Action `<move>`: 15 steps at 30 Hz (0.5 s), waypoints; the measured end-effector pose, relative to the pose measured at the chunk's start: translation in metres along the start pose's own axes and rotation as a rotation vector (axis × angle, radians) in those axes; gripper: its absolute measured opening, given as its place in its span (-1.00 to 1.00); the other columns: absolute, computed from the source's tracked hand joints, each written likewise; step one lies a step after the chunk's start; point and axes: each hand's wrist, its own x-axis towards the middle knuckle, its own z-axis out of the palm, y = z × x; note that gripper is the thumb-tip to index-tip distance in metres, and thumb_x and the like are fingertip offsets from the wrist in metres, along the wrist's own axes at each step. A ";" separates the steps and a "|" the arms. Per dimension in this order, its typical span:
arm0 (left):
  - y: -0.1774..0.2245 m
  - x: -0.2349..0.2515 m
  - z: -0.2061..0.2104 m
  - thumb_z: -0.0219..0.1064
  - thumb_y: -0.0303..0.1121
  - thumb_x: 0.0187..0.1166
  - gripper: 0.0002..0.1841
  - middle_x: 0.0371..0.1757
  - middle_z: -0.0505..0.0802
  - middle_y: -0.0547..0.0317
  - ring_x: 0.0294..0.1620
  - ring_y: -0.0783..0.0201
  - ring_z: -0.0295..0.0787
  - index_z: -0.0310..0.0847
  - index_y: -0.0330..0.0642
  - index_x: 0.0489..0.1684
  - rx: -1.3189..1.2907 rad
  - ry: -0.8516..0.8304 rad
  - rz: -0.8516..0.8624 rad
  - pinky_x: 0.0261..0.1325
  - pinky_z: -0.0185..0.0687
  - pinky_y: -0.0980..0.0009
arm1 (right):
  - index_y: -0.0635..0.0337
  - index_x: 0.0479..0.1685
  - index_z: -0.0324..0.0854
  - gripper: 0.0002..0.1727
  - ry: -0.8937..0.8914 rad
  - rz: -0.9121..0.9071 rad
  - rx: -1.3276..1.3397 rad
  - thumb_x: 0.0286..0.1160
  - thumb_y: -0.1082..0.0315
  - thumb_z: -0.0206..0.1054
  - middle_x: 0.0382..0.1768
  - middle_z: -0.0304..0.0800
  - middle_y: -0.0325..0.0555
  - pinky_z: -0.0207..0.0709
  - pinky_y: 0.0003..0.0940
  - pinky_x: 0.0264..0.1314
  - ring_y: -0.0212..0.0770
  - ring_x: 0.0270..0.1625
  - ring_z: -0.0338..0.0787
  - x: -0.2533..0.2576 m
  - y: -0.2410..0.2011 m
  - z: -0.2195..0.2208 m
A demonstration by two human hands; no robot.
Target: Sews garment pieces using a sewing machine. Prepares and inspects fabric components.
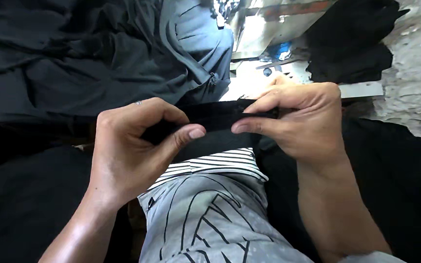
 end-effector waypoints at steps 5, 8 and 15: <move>-0.004 0.002 0.002 0.51 -0.25 0.54 -0.86 -0.41 0.77 0.48 -0.45 0.62 0.67 0.75 -0.09 -0.30 -0.085 -0.005 -0.016 -0.44 0.58 0.71 | 0.14 -0.43 0.87 -0.86 0.011 0.142 0.201 0.10 0.42 0.73 -0.41 0.89 -0.35 0.74 -0.66 -0.25 -0.52 -0.34 0.82 -0.003 0.000 0.003; -0.005 0.004 0.000 0.59 -0.22 0.44 -0.83 -0.39 0.78 0.50 -0.43 0.61 0.68 0.76 -0.06 -0.28 -0.089 -0.034 -0.037 -0.42 0.60 0.71 | 0.17 -0.45 0.85 -0.86 0.034 0.176 0.252 0.10 0.46 0.73 -0.43 0.87 -0.32 0.72 -0.66 -0.35 -0.51 -0.40 0.80 -0.004 0.002 0.006; -0.004 0.006 0.012 0.51 -0.39 0.52 -0.85 -0.22 0.85 0.39 -0.31 0.55 0.77 0.74 -0.18 -0.07 -0.068 0.097 -0.041 -0.28 0.72 0.64 | 0.10 -0.49 0.72 -0.77 0.128 0.156 0.333 0.07 0.50 0.71 -0.40 0.84 -0.33 0.71 -0.63 -0.36 -0.50 -0.39 0.78 -0.006 0.007 0.018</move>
